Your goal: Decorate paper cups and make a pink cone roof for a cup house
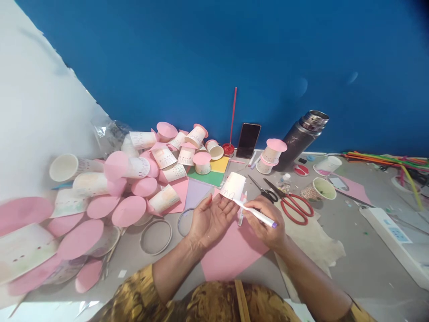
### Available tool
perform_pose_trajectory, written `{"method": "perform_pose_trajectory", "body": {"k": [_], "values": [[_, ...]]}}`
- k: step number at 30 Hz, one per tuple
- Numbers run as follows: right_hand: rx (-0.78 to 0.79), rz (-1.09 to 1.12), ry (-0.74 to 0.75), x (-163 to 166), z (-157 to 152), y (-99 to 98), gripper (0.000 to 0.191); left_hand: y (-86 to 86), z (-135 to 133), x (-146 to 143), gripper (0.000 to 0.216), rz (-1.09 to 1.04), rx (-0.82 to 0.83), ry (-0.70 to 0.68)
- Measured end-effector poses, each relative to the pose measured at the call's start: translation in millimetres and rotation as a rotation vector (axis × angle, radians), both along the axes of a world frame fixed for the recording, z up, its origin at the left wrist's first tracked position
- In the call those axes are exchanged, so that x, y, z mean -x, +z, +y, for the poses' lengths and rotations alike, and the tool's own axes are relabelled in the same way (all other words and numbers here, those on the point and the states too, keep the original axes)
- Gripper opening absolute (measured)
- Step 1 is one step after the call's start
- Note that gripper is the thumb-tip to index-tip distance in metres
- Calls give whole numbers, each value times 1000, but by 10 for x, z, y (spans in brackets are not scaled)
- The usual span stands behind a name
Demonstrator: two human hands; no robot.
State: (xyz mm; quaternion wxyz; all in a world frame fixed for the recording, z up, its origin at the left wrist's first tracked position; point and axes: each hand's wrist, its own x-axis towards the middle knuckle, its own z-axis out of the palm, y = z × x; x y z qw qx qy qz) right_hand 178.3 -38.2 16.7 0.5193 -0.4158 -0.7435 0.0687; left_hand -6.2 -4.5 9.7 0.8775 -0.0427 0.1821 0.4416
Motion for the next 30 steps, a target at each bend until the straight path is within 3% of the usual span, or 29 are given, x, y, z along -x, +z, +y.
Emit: {"method": "perform_pose_trajectory", "body": {"k": [6,10,17,30], "values": [[3,32,-99,-11,0,-27,11,12,6,6,29,26,44,14],[16,14,-14,-9,-2,-33,12,35,14,21,33,19,100,30],[16,41,-60,-24,5,-15,10,57,19,30,53,4,113,32],[78,104,0,-43,-41,13,11,72,46,58,48,32,145,68]]}}
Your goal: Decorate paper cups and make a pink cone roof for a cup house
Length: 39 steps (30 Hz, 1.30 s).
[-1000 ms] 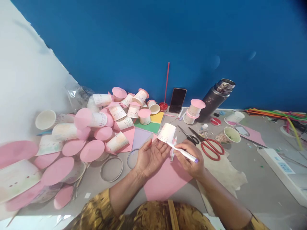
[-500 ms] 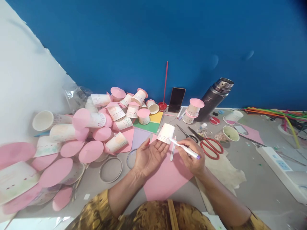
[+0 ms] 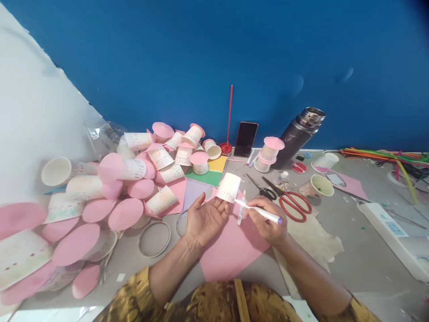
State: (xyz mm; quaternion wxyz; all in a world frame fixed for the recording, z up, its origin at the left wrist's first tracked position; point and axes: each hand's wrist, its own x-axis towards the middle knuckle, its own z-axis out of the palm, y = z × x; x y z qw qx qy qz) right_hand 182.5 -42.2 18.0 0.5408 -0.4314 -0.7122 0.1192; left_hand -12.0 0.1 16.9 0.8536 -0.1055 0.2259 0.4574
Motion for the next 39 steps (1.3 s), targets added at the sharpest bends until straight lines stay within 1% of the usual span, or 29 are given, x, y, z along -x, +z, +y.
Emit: {"method": "perform_pose_trajectory", "body": {"k": [3,5,6,10,13,16,18,20,22,24,25,27,29,31,34,37,39], "values": [[61,113,-140,-24,12,-45,17,6,-1,1,48,6,-8,-22],[122,187,-217,-46,45,-85,22,11,-14,-6,53,-2,-10,-77],[155,217,-226,-58,65,-102,26,11,-24,-11,56,-6,-11,-119],[292,316,-141,-109,125,-142,41,-5,-63,-35,68,-7,-23,-274],[356,361,-102,-134,137,-152,42,-26,-72,-40,71,4,-52,-312],[390,433,-100,-135,141,-161,42,-49,-79,-34,69,10,-91,-312],[407,507,-113,-123,146,-164,44,-66,-98,-34,65,7,-159,-305],[426,565,-137,-108,153,-160,46,-78,-130,-42,61,23,-268,-309],[438,578,-148,-99,158,-151,48,-79,-160,-53,59,47,-358,-316],[409,522,-158,-103,156,-136,48,-65,-171,-58,57,48,-382,-319],[364,478,-185,-110,150,-127,46,-53,-166,-56,56,37,-371,-302],[224,379,-265,-130,125,-103,37,-27,-138,-45,53,7,-329,-236],[79,278,-285,-144,88,-72,30,-8,-103,-26,49,-7,-279,-164],[-19,168,-186,-140,52,-38,30,-3,-80,-13,45,1,-240,-134],[-85,18,-16,-85,22,8,27,-15,-80,-19,44,18,-213,-126],[-93,-64,24,-10,23,33,18,-33,-100,-46,45,19,-226,-108],[-106,-88,24,25,27,40,18,-43,-111,-60,45,16,-239,-95]]}}
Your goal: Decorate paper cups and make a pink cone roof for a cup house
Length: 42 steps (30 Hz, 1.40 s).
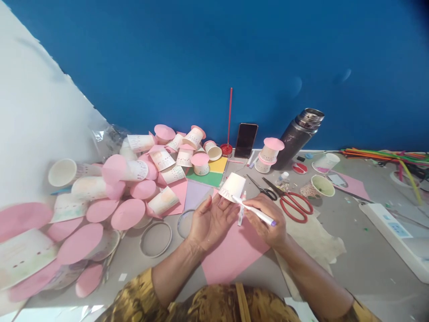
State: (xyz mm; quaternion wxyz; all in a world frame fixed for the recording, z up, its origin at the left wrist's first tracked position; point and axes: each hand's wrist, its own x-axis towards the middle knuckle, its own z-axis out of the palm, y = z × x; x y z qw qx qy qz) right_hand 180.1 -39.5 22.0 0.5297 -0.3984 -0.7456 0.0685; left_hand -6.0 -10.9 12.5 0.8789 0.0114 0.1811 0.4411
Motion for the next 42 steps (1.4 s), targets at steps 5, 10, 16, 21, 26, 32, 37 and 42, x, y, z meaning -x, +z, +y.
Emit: {"method": "perform_pose_trajectory", "body": {"k": [5,10,16,21,26,32,37,42], "values": [[-24,-18,0,20,4,-7,19,-15,-10,-4,49,-2,-26,-6],[-12,-39,14,15,15,-54,21,-1,-21,-6,47,-9,-22,1],[-18,-39,-61,8,16,-40,19,28,-30,-7,45,-7,-14,-27],[-11,-41,-1,17,13,-20,15,8,-8,-7,44,-36,-3,-7],[-28,-42,-51,6,17,-38,15,19,0,-4,44,-21,35,-1],[-8,-45,18,10,1,-26,16,42,12,-4,39,-32,110,31],[-31,-29,-73,0,-8,-26,15,68,31,-6,47,-27,133,42],[-19,-42,-18,-1,-7,-29,15,75,48,14,55,1,194,59]]}}
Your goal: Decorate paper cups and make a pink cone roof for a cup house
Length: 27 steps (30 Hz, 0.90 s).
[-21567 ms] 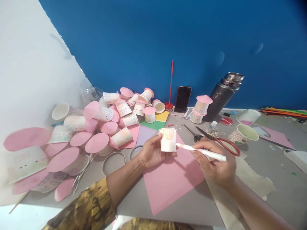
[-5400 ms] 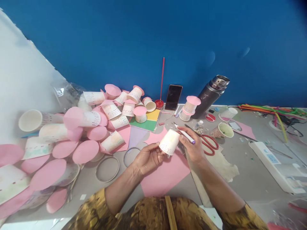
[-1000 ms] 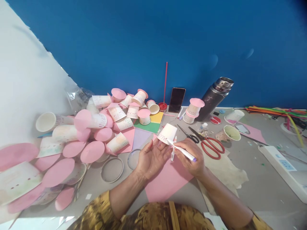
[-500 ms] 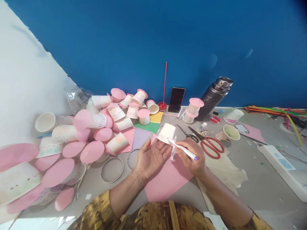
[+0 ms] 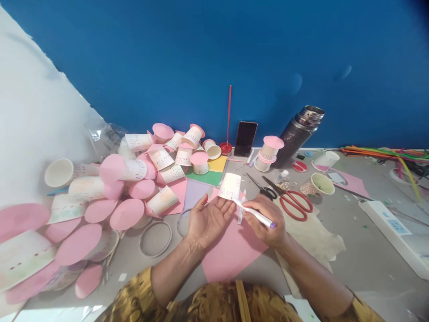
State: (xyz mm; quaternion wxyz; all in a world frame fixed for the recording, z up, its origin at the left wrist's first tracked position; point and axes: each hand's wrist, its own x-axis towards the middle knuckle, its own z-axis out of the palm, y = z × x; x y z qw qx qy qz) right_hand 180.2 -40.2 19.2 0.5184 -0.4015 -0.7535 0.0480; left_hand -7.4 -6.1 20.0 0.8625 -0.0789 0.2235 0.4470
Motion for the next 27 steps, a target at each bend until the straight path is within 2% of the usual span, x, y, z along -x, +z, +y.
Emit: {"method": "perform_pose_trajectory", "body": {"k": [5,10,22,27], "values": [[-20,19,-88,-11,5,-9,12,-1,10,8,58,2,21,-1],[10,13,-13,-29,4,-13,12,19,23,4,60,25,56,29],[0,103,-78,-37,-13,71,12,52,53,19,53,41,119,78],[48,131,12,-28,-13,64,11,31,55,29,51,35,121,56]]}}
